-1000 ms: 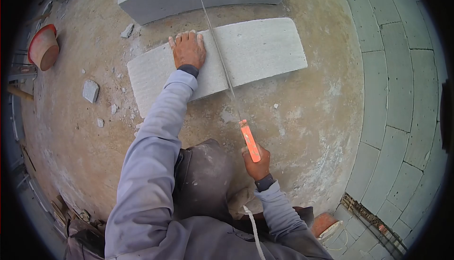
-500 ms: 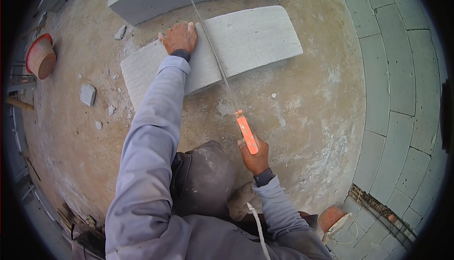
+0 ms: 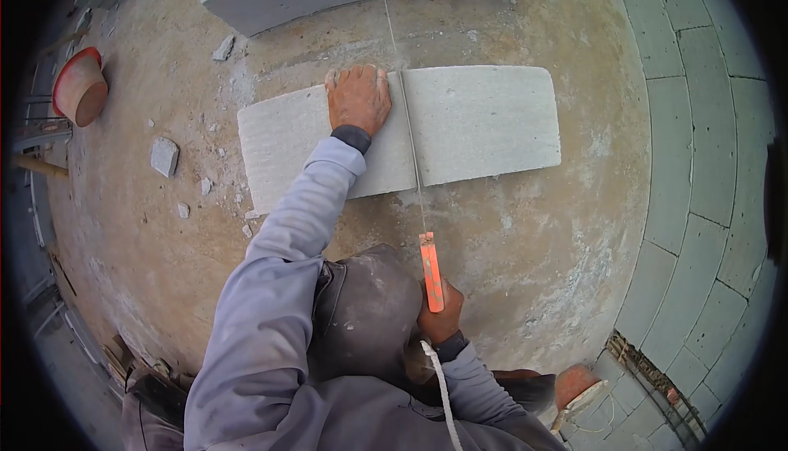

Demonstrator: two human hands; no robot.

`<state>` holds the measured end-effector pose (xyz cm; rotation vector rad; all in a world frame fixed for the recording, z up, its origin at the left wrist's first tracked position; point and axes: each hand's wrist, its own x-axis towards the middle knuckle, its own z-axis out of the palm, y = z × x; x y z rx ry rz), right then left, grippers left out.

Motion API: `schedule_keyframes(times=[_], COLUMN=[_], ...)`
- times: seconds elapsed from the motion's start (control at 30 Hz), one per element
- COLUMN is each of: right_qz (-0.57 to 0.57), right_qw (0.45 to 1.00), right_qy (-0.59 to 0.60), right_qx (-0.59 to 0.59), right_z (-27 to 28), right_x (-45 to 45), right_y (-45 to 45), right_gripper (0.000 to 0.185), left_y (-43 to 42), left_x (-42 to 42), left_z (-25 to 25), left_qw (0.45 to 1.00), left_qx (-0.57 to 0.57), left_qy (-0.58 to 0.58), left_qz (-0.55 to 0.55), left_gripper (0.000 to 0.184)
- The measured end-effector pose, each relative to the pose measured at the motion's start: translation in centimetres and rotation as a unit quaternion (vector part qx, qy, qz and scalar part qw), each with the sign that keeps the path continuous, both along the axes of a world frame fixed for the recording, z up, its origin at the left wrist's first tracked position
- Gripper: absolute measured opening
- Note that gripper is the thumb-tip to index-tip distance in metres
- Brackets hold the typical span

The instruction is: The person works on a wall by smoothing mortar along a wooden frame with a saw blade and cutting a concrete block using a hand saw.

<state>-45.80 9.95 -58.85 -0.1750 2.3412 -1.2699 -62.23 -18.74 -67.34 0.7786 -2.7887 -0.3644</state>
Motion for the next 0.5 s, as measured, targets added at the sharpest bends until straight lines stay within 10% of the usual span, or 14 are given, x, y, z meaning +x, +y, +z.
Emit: schedule_keyframes(times=[0.3,0.5], right_qz=[0.018,-0.026], right_qw=[1.0,0.999], right_qy=[0.015,-0.031], right_qx=[-0.006,-0.029], right_z=[-0.7,0.0], right_x=[7.8,-2.2], right_y=[9.9,0.5], right_gripper=[0.019,0.01], left_y=[0.7,0.7], left_x=[0.6,0.5], left_z=[-0.6,-0.3], left_qw=[1.0,1.0], left_qx=[-0.023,-0.005], left_qy=[0.01,-0.031], left_qz=[0.01,-0.001], left_gripper=[0.032,0.034])
